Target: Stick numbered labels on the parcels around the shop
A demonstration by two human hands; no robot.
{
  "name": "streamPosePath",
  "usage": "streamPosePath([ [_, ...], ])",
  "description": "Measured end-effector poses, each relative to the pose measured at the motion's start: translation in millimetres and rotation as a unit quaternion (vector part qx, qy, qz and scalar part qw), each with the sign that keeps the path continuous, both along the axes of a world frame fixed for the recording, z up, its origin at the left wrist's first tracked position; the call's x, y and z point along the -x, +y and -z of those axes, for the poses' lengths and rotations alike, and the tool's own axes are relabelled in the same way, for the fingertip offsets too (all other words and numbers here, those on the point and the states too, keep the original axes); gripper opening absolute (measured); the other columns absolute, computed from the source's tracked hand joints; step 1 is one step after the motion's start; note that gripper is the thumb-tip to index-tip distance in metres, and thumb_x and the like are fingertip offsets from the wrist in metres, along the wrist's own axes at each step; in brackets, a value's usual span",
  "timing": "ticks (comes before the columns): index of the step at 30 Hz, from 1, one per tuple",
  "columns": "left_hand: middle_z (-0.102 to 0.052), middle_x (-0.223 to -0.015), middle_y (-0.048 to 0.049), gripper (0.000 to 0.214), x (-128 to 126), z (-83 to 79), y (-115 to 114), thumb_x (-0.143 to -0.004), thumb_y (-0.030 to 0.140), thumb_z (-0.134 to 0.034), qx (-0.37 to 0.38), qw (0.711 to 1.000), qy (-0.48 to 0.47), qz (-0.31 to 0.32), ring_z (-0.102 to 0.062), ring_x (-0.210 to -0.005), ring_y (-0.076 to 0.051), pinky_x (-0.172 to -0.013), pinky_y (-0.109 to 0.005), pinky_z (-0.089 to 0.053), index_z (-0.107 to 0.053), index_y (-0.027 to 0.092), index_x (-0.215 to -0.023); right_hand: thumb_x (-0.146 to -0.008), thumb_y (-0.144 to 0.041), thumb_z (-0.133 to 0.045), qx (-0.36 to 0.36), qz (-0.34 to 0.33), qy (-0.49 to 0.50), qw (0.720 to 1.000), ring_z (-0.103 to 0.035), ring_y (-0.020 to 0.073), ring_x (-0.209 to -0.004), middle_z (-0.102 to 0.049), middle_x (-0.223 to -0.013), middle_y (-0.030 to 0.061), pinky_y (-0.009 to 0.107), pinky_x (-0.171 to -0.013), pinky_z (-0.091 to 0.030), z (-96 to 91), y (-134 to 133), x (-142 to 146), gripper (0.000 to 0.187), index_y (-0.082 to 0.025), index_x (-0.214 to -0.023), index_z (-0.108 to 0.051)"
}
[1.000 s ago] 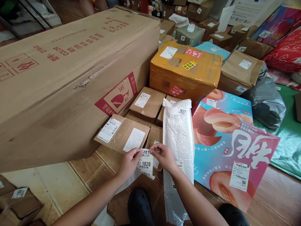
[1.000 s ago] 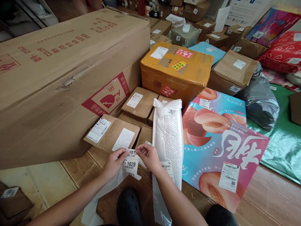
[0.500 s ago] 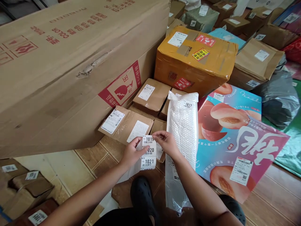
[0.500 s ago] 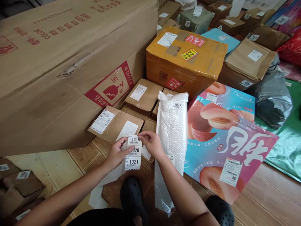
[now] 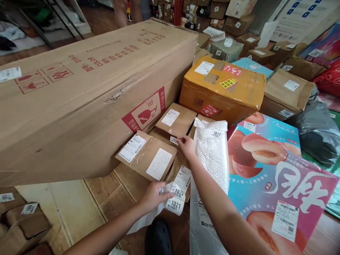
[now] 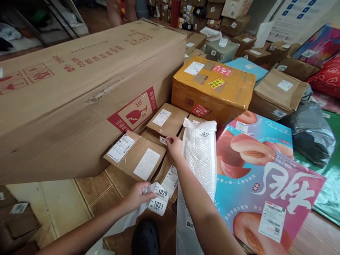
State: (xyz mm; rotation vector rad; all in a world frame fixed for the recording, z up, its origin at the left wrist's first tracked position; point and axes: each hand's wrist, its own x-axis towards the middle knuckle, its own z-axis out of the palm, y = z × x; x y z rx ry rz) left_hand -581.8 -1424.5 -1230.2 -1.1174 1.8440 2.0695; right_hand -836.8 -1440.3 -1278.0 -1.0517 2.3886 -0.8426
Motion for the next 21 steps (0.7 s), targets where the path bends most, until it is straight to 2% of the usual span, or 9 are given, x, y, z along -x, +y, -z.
streamPosePath([
  [3,-0.058,-0.063,0.0011,0.037,-1.9,1.3,2.7,-0.068,0.047,-0.074,-0.017,1.0,0.0,0.003,-0.05,-0.059,-0.012,-0.056,-0.022,-0.037,-0.061,0.012,-0.071,-0.087,-0.021,-0.056,-0.059,-0.044,0.053,0.996,-0.067,0.0179,-0.083,-0.072,-0.092,0.0091,0.025,-0.074,-0.049,26.2,-30.4,4.8,0.015,-0.015,-0.09,-0.069],
  [7,-0.058,-0.066,-0.0002,0.039,-2.6,2.1,0.8,-0.068,0.048,-0.074,-0.046,0.999,0.018,-0.001,-0.05,-0.061,-0.012,-0.056,-0.022,-0.036,-0.062,0.011,-0.072,-0.092,-0.016,-0.046,-0.142,-0.108,0.151,0.972,-0.066,0.0208,-0.086,-0.069,-0.099,0.0162,0.027,-0.073,-0.048,46.0,-42.9,3.8,0.021,-0.011,-0.095,-0.066],
  [13,-0.063,-0.072,-0.0024,0.039,-7.5,1.0,0.2,-0.067,0.045,-0.075,-0.099,0.995,0.02,-0.018,-0.055,-0.066,-0.015,-0.059,-0.023,-0.04,-0.066,0.009,-0.08,-0.09,-0.005,-0.039,-0.205,-0.214,0.247,0.923,-0.066,0.0219,-0.083,-0.065,-0.099,0.0204,0.029,-0.068,-0.048,55.8,-52.1,5.7,0.026,-0.008,-0.104,-0.061],
  [21,-0.063,-0.067,-0.0004,0.04,-8.8,-3.6,-1.8,-0.063,0.046,-0.078,-0.14,0.989,0.012,-0.041,-0.055,-0.061,-0.014,-0.055,-0.023,-0.039,-0.064,0.011,-0.075,-0.09,-0.001,-0.028,-0.202,-0.322,0.303,0.874,-0.064,0.0239,-0.079,-0.063,-0.095,0.0218,0.033,-0.066,-0.041,57.0,-61.1,9.6,0.034,-0.004,-0.099,-0.061],
])
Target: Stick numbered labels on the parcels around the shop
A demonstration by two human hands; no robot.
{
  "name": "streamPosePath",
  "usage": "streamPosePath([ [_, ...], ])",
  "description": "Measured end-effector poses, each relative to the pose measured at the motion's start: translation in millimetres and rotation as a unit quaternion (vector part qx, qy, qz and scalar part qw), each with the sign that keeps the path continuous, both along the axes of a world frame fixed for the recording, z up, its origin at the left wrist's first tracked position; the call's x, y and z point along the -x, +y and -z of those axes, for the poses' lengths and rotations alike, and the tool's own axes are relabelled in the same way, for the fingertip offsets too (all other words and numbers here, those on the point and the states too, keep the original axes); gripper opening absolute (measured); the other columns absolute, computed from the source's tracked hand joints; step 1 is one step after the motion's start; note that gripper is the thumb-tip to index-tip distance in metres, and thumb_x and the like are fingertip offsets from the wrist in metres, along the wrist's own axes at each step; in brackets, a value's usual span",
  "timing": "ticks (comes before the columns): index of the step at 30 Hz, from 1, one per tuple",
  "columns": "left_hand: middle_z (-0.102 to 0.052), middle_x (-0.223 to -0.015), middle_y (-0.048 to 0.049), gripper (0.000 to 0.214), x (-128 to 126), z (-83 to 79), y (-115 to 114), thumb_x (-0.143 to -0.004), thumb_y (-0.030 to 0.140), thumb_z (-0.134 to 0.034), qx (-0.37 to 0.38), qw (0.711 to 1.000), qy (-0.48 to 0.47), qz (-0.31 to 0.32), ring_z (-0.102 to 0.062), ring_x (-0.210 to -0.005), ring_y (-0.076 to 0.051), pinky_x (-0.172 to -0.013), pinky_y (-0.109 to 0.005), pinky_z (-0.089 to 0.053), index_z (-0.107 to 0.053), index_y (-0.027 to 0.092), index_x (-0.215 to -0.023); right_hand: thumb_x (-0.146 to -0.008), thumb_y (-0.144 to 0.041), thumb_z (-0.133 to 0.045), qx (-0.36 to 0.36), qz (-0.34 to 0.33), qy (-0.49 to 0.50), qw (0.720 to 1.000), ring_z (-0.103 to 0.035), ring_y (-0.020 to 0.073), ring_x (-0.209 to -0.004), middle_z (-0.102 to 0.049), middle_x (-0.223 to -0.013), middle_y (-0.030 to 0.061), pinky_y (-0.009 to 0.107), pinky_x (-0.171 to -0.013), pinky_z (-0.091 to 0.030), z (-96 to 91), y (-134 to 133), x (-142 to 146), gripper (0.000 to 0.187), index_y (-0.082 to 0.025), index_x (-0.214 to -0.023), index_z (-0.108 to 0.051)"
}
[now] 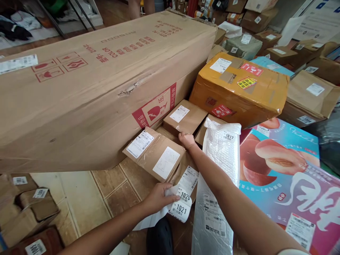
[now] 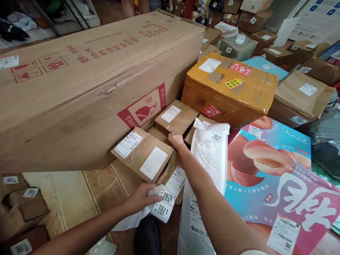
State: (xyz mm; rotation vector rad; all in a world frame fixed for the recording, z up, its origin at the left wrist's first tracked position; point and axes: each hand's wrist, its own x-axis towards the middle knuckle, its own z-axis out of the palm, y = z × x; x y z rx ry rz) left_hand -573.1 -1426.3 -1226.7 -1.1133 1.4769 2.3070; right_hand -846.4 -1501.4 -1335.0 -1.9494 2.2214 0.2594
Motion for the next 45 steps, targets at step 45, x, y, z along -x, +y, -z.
streamPosePath([
  [45,-0.058,-0.063,0.0021,0.025,-7.9,5.1,-3.8,-0.067,0.035,-0.071,0.063,0.997,-0.015,0.042,-0.048,-0.06,-0.012,-0.054,-0.021,-0.034,-0.071,0.012,-0.076,-0.089,-0.005,-0.032,-0.063,-0.07,0.04,0.995,-0.059,0.0315,-0.09,-0.059,-0.106,0.0286,0.043,-0.07,-0.047,1.6,-4.9,-13.5,0.038,0.003,-0.109,-0.064],
])
